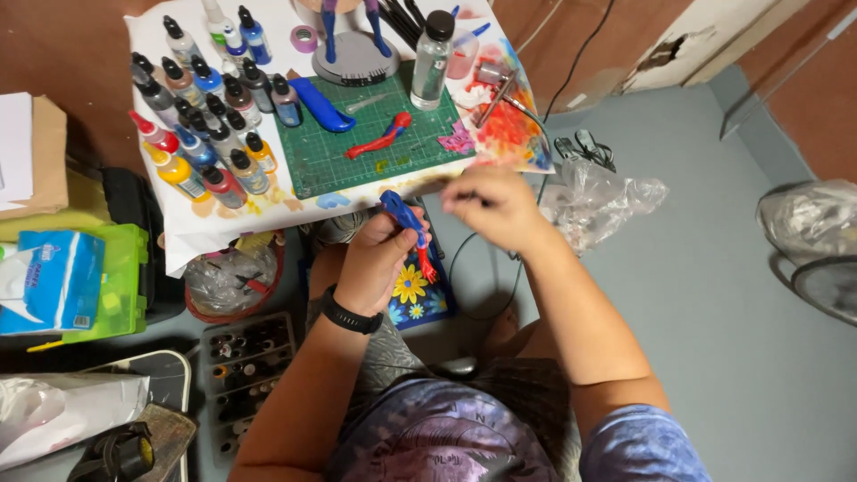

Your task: Trimming excess material or masking tape from a small Spider-Man figurine using a utility knife.

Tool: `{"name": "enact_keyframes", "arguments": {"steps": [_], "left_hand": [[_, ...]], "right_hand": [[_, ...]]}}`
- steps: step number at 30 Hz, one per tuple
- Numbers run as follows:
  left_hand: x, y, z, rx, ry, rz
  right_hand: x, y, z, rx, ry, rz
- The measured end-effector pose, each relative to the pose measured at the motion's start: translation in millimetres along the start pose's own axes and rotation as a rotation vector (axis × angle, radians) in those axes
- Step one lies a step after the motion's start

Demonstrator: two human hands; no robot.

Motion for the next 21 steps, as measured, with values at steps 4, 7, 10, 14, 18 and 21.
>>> {"name": "enact_keyframes", "arguments": {"steps": [4, 7, 10, 14, 18, 21], "left_hand": [[1.3, 6.1, -17.6, -0.048, -0.036, -0.002], [3.3, 14.0, -33.0, -0.085, -0.040, 0.009], [7.6, 19.1, -44.8, -0.136, -0.028, 0.044], [7.8, 8.9, -41.5, -0.093, -0.043, 0.123], [8.2, 12.1, -43.5, -0.049, -0.066, 0.174], [5.1, 3.9, -39.1, -0.012, -0.041, 0.170]], "right_hand": [[6.9, -47.5, -2.4, 0.048, -0.050, 0.081], [20.9, -44.2, -1.1, 0.185, -0.036, 0.119], [28.7, -43.7, 0.2, 0.281, -0.024, 0.199], [39.2, -43.1, -1.0, 0.357, 0.001, 0.250], [51.3, -44.0, -3.6, 0.406, 0.044, 0.304], [49.9, -52.9, -3.3, 0.382, 0.058, 0.345]]}}
Point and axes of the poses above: each hand's wrist, its own x-axis away from the middle knuckle, its own z-axis out of the back of the hand, y = z × x, the point moved 3 cm from there along -x, towards the middle knuckle, and after that the axes turned 2 degrees about y, right-handed, at the moved point
